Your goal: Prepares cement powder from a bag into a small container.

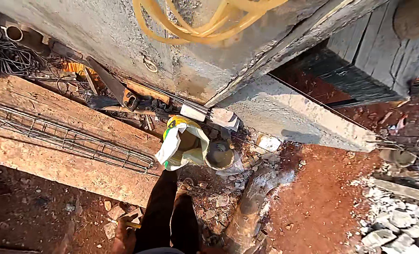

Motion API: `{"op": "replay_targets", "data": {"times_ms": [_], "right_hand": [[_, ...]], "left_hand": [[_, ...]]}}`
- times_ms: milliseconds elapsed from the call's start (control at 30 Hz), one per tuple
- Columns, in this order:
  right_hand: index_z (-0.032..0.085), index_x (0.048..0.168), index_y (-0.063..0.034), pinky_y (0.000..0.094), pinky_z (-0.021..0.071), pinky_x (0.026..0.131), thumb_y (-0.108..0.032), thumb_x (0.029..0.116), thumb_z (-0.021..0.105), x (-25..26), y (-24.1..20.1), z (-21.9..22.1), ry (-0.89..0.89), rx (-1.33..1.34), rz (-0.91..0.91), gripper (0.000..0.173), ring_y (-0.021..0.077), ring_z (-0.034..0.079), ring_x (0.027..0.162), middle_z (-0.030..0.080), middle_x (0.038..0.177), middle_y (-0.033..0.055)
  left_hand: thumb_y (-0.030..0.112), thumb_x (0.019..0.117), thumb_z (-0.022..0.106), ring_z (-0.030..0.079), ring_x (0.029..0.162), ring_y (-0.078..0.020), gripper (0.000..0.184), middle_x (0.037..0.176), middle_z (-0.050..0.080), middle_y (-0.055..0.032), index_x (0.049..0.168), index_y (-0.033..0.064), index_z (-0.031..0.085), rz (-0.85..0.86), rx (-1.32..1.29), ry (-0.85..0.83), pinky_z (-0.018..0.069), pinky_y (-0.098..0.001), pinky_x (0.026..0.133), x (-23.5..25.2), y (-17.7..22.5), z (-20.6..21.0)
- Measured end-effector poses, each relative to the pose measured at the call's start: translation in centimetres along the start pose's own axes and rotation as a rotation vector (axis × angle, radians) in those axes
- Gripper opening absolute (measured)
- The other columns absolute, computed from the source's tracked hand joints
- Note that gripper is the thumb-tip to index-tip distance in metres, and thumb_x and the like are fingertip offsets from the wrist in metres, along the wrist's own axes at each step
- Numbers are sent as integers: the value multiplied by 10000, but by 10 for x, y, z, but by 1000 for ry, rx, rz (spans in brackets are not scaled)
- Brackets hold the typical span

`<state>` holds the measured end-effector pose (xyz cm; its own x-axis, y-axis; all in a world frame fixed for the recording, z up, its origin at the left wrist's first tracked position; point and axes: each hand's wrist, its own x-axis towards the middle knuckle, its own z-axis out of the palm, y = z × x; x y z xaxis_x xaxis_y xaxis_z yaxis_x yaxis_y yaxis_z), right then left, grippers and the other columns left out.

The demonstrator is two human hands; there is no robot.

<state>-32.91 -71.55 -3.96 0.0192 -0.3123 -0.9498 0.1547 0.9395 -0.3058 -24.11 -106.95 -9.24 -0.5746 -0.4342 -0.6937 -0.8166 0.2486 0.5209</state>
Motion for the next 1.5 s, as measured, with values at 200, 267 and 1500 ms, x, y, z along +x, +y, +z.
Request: {"op": "replay_targets", "data": {"times_ms": [200, 267, 1500], "right_hand": [[669, 1140, -58, 653, 518, 901, -477, 1072, 418, 30, 1, 5, -97, -119, -102, 494, 397, 687, 1047, 714, 1041, 206], [688, 1131, -48, 652, 510, 919, -444, 1073, 431, 32, 13, 17, -115, -143, -150, 476, 399, 686, 1063, 720, 1049, 212], [674, 908, -64, 607, 496, 815, -371, 891, 628, 360, 116, -115, 1574, -107, -43, 311, 397, 640, 946, 650, 959, 176]], "left_hand": [[-87, 839, 518, 680, 1132, -189, 471, 1288, 685, -142, 1305, -43, 458, 40, -44, 26, 561, -394, 937, -59, 6, 10], [-82, 874, 532, 697, 1077, -171, 415, 1260, 691, -164, 1282, -73, 454, 55, -60, 5, 577, -365, 896, -84, 12, 7], [337, 982, 646, 682, 1085, -435, 683, 1179, 694, -228, 1556, 149, 327, -62, 442, 290, 528, -653, 904, 499, -119, 84]]}}
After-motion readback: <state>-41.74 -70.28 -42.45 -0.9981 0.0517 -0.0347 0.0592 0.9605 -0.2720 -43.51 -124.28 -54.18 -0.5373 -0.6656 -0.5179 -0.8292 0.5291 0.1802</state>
